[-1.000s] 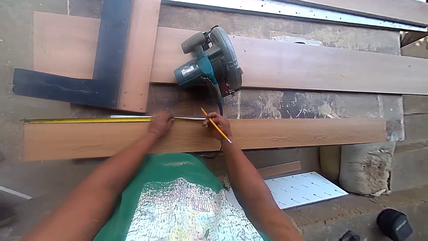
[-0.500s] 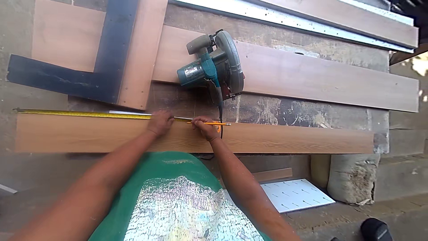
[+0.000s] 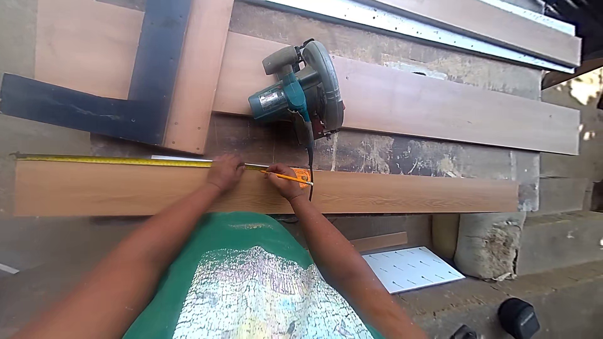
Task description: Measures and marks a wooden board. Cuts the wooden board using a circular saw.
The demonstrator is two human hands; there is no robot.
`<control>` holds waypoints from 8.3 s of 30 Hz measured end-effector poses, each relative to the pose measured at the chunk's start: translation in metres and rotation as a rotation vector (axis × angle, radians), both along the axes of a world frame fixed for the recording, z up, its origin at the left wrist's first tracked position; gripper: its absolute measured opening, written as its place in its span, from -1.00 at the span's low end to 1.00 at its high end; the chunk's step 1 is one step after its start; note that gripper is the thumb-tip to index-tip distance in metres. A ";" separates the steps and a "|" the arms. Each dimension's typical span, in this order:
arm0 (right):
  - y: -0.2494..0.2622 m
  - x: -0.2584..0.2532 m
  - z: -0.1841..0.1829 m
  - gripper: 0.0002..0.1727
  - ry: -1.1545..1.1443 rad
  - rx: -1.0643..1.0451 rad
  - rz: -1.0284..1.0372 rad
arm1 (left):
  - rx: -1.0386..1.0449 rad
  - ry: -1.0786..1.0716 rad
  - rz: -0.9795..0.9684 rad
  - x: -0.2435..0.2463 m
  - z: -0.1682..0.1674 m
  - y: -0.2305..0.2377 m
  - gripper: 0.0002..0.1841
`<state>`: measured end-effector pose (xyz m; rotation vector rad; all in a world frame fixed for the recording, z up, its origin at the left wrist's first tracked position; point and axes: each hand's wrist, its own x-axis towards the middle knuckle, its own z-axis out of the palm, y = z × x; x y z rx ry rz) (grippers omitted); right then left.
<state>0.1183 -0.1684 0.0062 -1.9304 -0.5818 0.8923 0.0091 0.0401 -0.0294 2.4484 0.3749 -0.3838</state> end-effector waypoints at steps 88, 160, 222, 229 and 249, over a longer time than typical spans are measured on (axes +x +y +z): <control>0.001 -0.004 -0.009 -0.69 -0.676 -0.172 0.099 | 0.040 -0.029 0.009 -0.002 -0.002 -0.004 -0.69; -0.033 -0.115 -0.012 -0.81 -0.533 -0.135 0.279 | 0.020 -0.264 -0.060 -0.103 -0.008 -0.062 -0.84; -0.039 -0.112 -0.012 -0.82 -0.428 -0.045 0.233 | 0.008 -0.314 -0.048 -0.104 -0.007 -0.061 -0.85; -0.060 -0.108 -0.024 -0.74 -0.633 0.148 0.159 | 0.003 -0.295 -0.047 -0.103 -0.007 -0.061 -0.85; -0.083 -0.062 0.029 -0.51 -0.099 -0.142 0.086 | -0.051 -0.493 -0.206 -0.040 0.158 -0.041 -0.52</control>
